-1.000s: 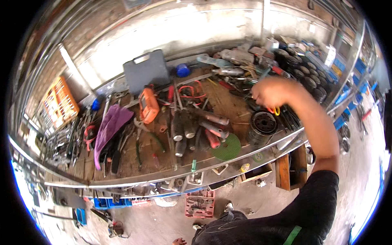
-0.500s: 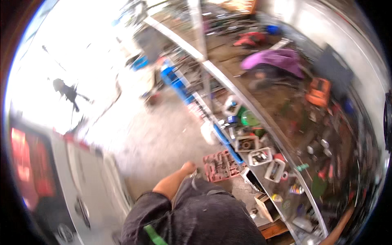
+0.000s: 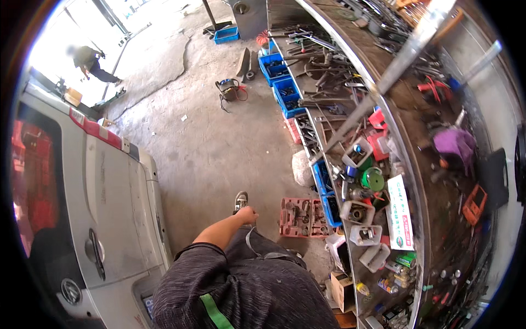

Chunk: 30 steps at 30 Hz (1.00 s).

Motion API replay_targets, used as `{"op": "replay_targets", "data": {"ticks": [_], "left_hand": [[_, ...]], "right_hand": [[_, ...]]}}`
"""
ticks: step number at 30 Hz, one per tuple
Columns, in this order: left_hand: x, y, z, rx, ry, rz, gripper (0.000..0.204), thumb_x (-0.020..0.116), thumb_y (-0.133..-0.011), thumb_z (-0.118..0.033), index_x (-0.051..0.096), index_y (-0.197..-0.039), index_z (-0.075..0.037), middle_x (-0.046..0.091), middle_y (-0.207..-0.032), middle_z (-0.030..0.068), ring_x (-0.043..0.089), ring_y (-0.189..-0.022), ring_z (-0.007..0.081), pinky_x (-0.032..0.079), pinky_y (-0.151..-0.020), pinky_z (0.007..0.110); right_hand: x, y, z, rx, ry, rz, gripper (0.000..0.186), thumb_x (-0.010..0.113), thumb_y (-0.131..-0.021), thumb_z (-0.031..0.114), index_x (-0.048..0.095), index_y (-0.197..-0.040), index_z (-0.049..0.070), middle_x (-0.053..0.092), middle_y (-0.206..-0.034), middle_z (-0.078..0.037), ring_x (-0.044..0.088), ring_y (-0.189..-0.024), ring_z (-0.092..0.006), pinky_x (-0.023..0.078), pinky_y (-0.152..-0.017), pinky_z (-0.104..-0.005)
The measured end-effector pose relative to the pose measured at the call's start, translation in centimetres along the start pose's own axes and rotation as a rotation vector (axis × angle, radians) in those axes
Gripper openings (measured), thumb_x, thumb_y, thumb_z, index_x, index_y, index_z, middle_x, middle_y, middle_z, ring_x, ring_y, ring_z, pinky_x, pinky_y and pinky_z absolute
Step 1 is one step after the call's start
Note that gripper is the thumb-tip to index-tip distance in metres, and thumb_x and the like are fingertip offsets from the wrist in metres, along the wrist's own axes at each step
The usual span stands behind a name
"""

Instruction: The person works on a small blue electrical device on the floor, stripping wires, cutting with scissors, and wrapping connections with electrical tape. They repeatedly handle the wires and tape to secure the connections.

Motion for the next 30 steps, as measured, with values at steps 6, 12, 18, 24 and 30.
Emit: {"op": "replay_targets", "data": {"ticks": [6,12,18,24,30], "left_hand": [[-9.1,-9.9,11.6,-0.061,0.125,-0.078,0.036,0.06,-0.086,-0.039,0.073,-0.103,-0.01,0.07,-0.105,0.0164,0.066,-0.1,0.0345,0.051,-0.09,0.042],[-24.1,-17.1,24.5,-0.243,0.164,-0.102,0.035,0.055,-0.084,-0.033,0.073,-0.1,-0.007,0.068,-0.108,0.0191,0.065,-0.102,0.0356,0.052,-0.09,0.043],[-38.1,-20.3,30.9,-0.273,0.3,-0.197,0.032,0.056,-0.083,-0.029,0.073,-0.099,-0.008,0.069,-0.102,0.0203,0.066,-0.1,0.0355,0.052,-0.09,0.042],[-38.6,-26.7,36.9,-0.424,0.556,-0.157,0.031,0.055,-0.085,-0.029,0.073,-0.099,-0.009,0.07,-0.101,0.0192,0.066,-0.1,0.0356,0.051,-0.09,0.043],[-52.1,-30.7,40.5,-0.37,0.29,-0.128,0.033,0.054,-0.088,-0.033,0.073,-0.099,-0.008,0.069,-0.1,0.021,0.066,-0.098,0.0377,0.052,-0.088,0.045]], "right_hand": [[9.5,-2.6,7.7,0.091,-0.038,-0.137,0.037,0.066,-0.087,0.04,0.067,-0.099,0.006,0.064,-0.088,-0.009,0.058,-0.074,-0.0224,0.045,-0.063,-0.0401],[24.7,-1.4,13.9,0.259,0.085,-0.016,0.039,0.07,-0.084,0.044,0.067,-0.094,0.007,0.063,-0.082,-0.008,0.057,-0.069,-0.0225,0.044,-0.059,-0.0397],[31.1,-5.9,33.3,0.235,0.361,0.1,0.041,0.074,-0.081,0.048,0.068,-0.09,0.008,0.063,-0.076,-0.007,0.055,-0.064,-0.0225,0.043,-0.056,-0.0392],[45.1,-20.1,62.6,0.026,0.067,0.436,0.023,0.06,-0.094,0.038,0.06,-0.087,0.016,0.056,-0.069,0.003,0.055,-0.058,-0.0125,0.043,-0.054,-0.0285],[66.2,-28.5,73.0,-0.297,0.243,0.034,0.043,0.077,-0.08,0.047,0.061,-0.096,0.01,0.05,-0.066,0.002,0.048,-0.053,-0.0134,0.038,-0.046,-0.0335]]}}
Point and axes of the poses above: each hand's wrist, its own y-axis away from the middle knuckle, its own x-axis out of the palm, z = x × y, the point moved 10 cm from there along -y, towards the middle knuckle
